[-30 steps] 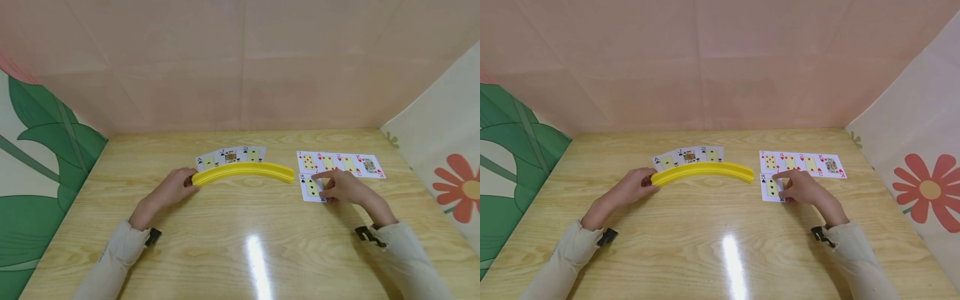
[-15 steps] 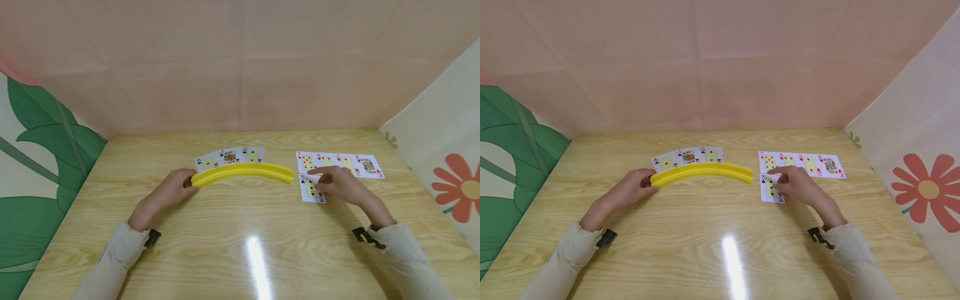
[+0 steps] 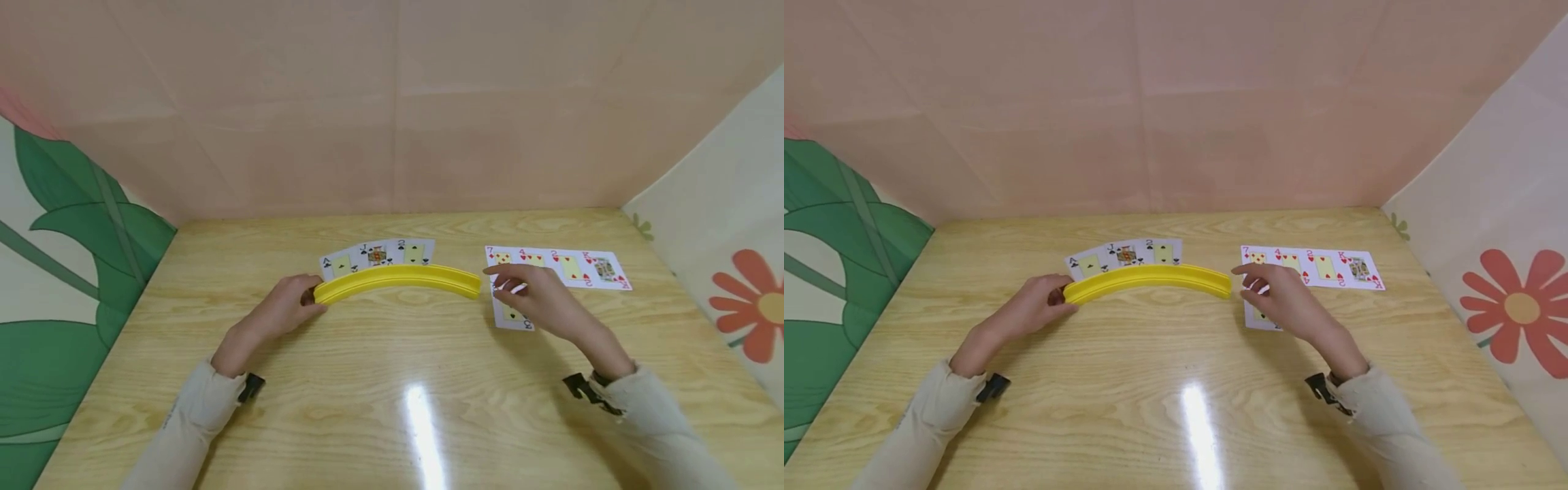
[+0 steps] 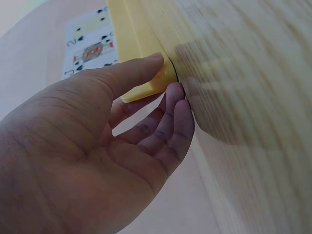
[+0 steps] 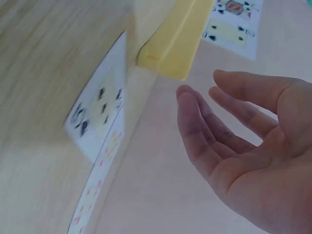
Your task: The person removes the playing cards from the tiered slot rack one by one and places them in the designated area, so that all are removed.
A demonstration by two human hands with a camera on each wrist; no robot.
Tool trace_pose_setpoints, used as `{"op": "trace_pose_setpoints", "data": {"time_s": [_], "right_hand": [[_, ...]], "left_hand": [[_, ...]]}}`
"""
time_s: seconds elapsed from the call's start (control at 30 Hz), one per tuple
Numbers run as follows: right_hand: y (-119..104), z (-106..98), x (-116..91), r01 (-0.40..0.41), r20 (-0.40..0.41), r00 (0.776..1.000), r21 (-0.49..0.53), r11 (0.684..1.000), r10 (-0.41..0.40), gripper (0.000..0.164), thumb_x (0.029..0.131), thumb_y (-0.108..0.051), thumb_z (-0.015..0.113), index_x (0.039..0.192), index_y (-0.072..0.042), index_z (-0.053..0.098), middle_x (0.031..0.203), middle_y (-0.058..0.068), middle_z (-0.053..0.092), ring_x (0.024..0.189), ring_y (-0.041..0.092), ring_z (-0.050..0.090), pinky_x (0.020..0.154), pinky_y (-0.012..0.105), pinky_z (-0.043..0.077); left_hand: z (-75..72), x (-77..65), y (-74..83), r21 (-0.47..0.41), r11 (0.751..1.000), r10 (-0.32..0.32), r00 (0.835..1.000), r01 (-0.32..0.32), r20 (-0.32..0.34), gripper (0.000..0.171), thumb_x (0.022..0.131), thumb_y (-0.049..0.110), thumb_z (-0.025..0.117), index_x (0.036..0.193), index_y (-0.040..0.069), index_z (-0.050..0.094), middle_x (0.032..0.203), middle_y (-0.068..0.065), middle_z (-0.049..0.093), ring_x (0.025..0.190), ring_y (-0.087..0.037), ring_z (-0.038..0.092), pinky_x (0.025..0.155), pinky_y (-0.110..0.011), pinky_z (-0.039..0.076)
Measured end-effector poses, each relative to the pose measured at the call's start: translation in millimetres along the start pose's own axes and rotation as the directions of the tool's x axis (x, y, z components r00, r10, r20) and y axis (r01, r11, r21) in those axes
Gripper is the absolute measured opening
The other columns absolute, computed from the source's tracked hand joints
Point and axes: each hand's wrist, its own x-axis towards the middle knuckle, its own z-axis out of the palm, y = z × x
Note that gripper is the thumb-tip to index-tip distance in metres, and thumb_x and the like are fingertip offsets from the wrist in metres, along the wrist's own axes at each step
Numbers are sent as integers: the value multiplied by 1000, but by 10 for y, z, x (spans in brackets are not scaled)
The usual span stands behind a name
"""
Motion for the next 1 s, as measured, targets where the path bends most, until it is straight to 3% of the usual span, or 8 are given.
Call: {"op": "trace_pose_setpoints", "data": {"time_s": [0.33, 0.5, 0.8, 1.0], "right_hand": [[-210, 46, 254, 46, -84, 995, 8, 999, -45, 28, 92, -1, 68, 120, -3, 68, 119, 13, 65, 92, 23, 67, 72, 34, 58], [-331, 98, 406, 63, -100, 993, 43, 997, -58, 28, 93, -2, 67, 121, -2, 67, 121, 14, 65, 98, 26, 65, 77, 38, 58], [-574, 82, 718, 32, -124, 992, 98, 995, -20, 33, 94, -8, 68, 126, -4, 63, 130, 10, 59, 110, 25, 59, 88, 44, 54], [-634, 123, 825, 37, -137, 990, 144, 989, -17, 31, 95, -9, 67, 126, -5, 63, 129, 11, 59, 114, 29, 57, 93, 45, 52]], "left_hand": [[-17, -5, -14, 4, 1000, 18, 1000, -18, -5, 26, 90, 11, 75, 113, 5, 66, 99, -4, 66, 79, -17, 55, 67, -30, 49], [-12, -3, -28, 8, 999, 41, 999, -41, -8, 27, 89, 10, 76, 113, 4, 66, 101, -6, 67, 80, -17, 56, 69, -30, 49], [18, 17, -13, 7, 1000, 19, 1000, -19, -11, 26, 89, 12, 76, 113, 6, 67, 99, -4, 66, 80, -17, 56, 69, -30, 50], [25, 49, 4, 14, 999, 36, 999, -36, -12, 26, 90, 11, 76, 113, 5, 67, 99, -4, 66, 79, -17, 55, 67, -30, 49]]}}
